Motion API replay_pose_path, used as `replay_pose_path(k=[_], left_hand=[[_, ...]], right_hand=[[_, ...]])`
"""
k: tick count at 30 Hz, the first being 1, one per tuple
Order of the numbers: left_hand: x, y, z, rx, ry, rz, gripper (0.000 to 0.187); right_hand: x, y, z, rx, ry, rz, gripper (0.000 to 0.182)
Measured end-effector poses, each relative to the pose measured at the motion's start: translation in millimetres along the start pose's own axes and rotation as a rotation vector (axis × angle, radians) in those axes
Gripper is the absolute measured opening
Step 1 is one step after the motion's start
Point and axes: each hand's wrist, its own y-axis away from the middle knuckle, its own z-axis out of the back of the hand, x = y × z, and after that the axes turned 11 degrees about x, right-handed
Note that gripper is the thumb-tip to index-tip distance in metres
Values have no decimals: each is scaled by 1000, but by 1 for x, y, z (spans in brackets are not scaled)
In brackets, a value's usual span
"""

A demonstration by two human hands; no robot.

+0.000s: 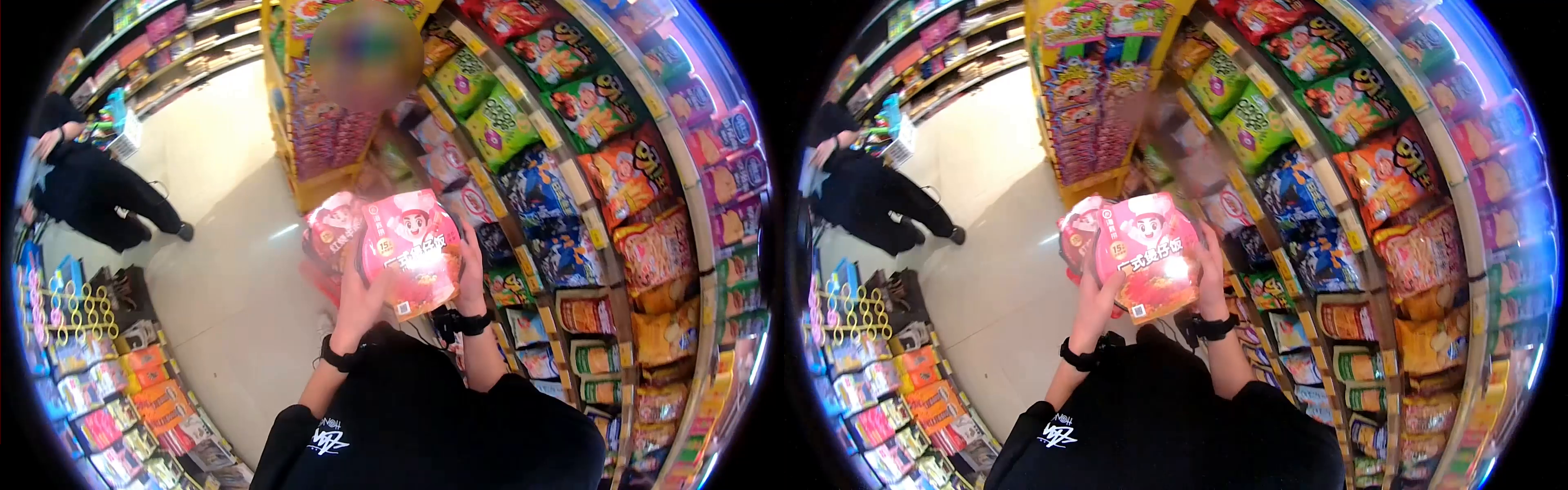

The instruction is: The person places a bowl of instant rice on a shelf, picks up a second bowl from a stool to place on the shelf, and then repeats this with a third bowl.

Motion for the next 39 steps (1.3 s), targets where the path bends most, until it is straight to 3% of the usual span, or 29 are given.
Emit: replay_pose_path(k=[5,12,19,28,33,37,39], left_hand=[[-5,1,-25,186,183,63,67],[-17,8,-90,400,253,134,66],[-9,27,-182,555,83,111,66],[37,69,-278,791,-37,142,71],[49,105,-337,984,-208,-11,73],[61,139,-379,1152,-23,153,72],[69,151,-395,1248,-66,120,72]], right_hand=[[19,50,8,-193,-35,-26,49],[48,108,44,-397,-94,122,50],[80,171,113,-521,-90,271,49],[94,265,195,-703,-108,273,47],[108,335,229,-826,-51,350,49],[105,401,252,-901,-7,385,48],[103,427,256,-978,-84,420,47]])
